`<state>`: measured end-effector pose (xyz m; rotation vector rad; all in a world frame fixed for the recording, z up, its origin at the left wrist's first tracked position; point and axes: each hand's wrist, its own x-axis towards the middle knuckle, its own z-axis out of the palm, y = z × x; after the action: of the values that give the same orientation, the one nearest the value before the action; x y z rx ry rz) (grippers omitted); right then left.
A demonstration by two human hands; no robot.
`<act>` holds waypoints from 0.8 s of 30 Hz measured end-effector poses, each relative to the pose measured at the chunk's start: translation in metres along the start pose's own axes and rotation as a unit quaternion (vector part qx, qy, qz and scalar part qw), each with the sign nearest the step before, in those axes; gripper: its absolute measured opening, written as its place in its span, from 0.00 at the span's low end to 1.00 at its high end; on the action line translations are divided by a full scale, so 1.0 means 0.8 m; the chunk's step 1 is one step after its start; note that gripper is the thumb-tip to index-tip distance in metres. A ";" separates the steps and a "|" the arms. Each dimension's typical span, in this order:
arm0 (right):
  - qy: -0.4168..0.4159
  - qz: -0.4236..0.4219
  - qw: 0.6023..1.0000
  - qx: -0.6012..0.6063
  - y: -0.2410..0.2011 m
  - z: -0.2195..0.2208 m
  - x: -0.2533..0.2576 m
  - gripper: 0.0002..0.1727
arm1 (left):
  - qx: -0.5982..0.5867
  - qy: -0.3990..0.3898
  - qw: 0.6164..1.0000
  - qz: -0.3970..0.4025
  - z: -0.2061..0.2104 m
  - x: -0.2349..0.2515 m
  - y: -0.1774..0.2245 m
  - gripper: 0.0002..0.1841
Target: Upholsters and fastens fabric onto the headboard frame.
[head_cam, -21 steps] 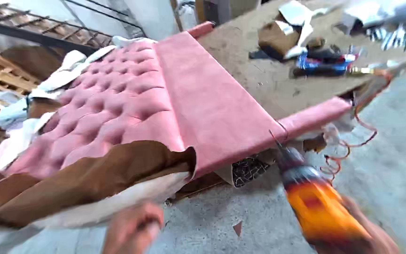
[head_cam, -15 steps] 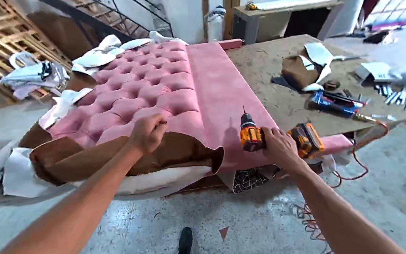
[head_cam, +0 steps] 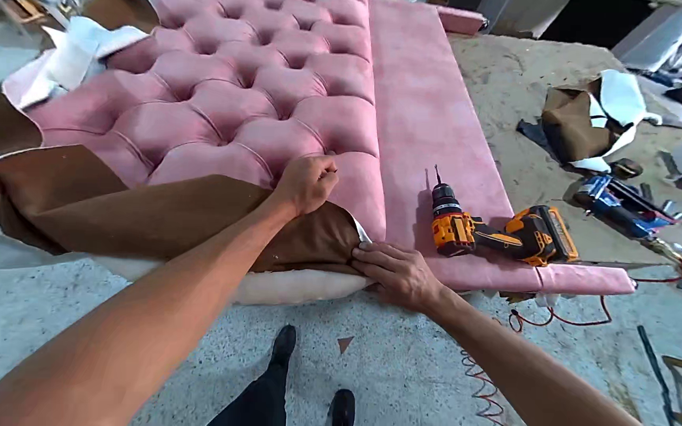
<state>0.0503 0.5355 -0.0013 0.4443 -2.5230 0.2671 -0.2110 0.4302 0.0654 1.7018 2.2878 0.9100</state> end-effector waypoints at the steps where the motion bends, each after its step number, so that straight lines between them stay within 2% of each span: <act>1: 0.019 -0.004 1.000 0.008 0.002 0.003 0.000 0.09 | -0.009 0.004 1.000 0.000 0.002 0.000 0.000 0.15; 4: 0.077 0.018 0.996 0.026 0.002 0.012 0.001 0.08 | -0.021 0.009 1.000 -0.002 0.006 0.000 -0.005 0.14; 8: 0.141 0.111 0.983 0.040 -0.015 0.024 0.001 0.08 | -0.068 0.004 0.998 -0.017 0.012 0.000 -0.014 0.13; 11: 0.158 0.173 0.970 0.061 -0.022 0.024 0.006 0.07 | -0.101 0.016 0.994 -0.025 0.014 0.001 -0.017 0.13; 16: 0.103 0.252 0.960 0.064 -0.038 0.009 0.015 0.10 | -0.118 0.019 0.993 -0.026 0.013 0.002 -0.015 0.13; 20: 0.031 0.199 0.979 0.011 -0.051 -0.006 0.011 0.11 | -0.157 0.006 0.985 -0.066 0.000 0.010 -0.007 0.14; 22: -0.040 0.203 0.978 -0.005 -0.059 -0.039 0.009 0.14 | -0.217 0.020 0.970 -0.104 -0.012 0.009 0.002 0.12; 24: -0.058 0.275 0.958 -0.058 -0.053 -0.102 -0.002 0.17 | -0.333 0.046 0.935 -0.116 -0.036 -0.010 0.032 0.10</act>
<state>0.1072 0.5193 0.0688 -0.3106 -2.7139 0.3027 -0.2000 0.4164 0.1005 1.0933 1.8448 1.5035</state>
